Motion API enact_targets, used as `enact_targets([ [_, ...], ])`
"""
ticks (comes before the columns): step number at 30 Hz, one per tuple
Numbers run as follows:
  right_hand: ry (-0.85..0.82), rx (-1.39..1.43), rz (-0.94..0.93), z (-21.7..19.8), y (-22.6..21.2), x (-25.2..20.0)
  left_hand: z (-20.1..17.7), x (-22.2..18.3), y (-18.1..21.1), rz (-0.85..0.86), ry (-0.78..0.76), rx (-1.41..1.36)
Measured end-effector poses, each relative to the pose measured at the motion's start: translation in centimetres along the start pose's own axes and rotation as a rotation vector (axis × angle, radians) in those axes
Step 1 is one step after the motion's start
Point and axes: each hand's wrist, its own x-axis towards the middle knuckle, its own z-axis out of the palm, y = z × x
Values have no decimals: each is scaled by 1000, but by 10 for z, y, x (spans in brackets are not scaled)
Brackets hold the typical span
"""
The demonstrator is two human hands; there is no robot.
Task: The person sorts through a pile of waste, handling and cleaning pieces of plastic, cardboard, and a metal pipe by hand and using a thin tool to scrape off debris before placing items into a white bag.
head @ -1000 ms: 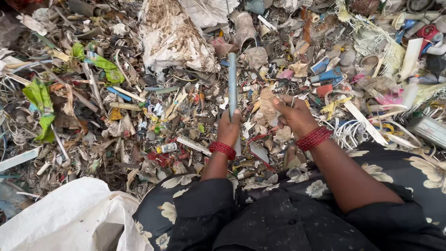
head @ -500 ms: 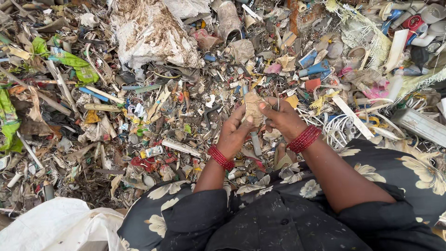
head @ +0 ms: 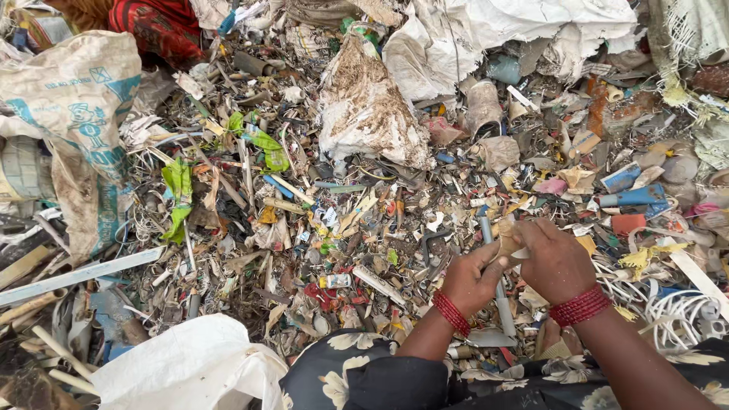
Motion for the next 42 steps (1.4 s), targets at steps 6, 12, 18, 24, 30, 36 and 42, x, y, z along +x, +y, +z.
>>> enact_targets([
  [6, -18, 89, 104, 26, 8, -9, 4, 1, 2, -22, 153, 162],
  [12, 21, 795, 423, 26, 31, -1, -3, 2, 6, 13, 137, -51],
  [18, -310, 1435, 680, 16, 15, 3, -15, 0, 17, 282, 79, 41],
  [24, -111, 1789, 627, 17, 8, -13, -14, -6, 24, 120, 432, -73],
  [30, -159, 1946, 588, 12, 6, -15, -12, -12, 37, 259, 435, 127],
  [36, -110, 1935, 430, 18, 0, -19, -11, -12, 33, 308, 447, 161],
  [42, -178, 1846, 394, 25, -5, -23, -3, -4, 16, 91, 418, -38],
])
